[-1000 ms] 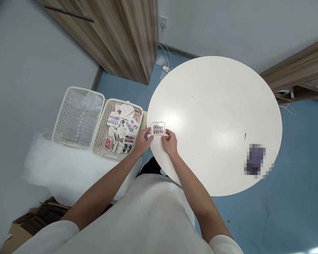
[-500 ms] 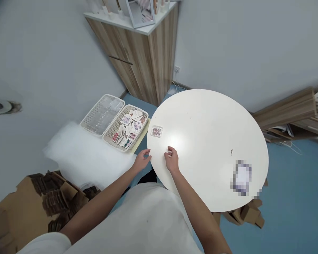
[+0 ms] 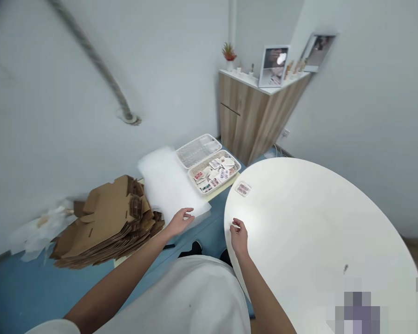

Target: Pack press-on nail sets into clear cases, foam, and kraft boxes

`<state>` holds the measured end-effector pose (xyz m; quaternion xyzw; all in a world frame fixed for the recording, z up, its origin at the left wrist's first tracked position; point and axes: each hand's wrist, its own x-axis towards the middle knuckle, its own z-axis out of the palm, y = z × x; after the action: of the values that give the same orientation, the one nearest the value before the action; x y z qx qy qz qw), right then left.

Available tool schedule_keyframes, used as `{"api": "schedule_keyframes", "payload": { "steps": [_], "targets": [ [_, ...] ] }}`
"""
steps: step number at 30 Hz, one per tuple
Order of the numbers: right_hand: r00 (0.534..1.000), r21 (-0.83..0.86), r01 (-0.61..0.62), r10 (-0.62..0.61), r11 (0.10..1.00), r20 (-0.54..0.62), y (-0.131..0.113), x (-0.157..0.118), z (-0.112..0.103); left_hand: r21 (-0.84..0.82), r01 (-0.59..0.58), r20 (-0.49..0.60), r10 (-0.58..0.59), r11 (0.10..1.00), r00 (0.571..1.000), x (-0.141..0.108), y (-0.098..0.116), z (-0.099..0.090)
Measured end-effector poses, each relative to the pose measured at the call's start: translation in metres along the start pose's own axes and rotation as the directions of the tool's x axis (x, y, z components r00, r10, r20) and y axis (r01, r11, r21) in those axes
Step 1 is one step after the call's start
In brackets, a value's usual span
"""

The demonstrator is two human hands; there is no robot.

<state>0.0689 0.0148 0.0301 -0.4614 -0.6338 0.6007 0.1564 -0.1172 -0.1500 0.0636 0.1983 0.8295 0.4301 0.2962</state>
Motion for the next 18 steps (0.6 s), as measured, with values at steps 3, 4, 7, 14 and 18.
{"api": "schedule_keyframes", "payload": {
  "steps": [3, 4, 7, 14, 18],
  "targets": [
    [0.988, -0.042, 0.078, -0.072, 0.996, 0.138, -0.018, 0.009, 0.038, -0.031, 0.037, -0.115, -0.040, 0.999, 0.993, -0.006, -0.012, -0.034],
    [0.977, -0.061, 0.111, -0.097, 0.992, 0.190, -0.024, 0.011, 0.052, -0.033, 0.050, -0.150, -0.055, 0.998, 0.987, -0.008, -0.016, -0.043],
    [0.916, -0.110, 0.222, -0.169, 0.969, 0.364, -0.037, 0.014, 0.095, -0.044, 0.083, -0.235, -0.091, 0.996, 0.968, -0.010, -0.031, -0.063],
    [0.821, -0.211, 0.308, -0.147, 0.928, 0.552, -0.036, 0.011, 0.161, -0.147, 0.075, -0.209, -0.105, 0.986, 0.972, 0.001, -0.054, -0.072],
    [0.815, -0.302, 0.295, -0.074, 0.906, 0.574, -0.045, 0.022, 0.173, -0.155, 0.051, -0.205, -0.082, 0.987, 0.975, 0.017, -0.053, -0.069]
  ]
}}
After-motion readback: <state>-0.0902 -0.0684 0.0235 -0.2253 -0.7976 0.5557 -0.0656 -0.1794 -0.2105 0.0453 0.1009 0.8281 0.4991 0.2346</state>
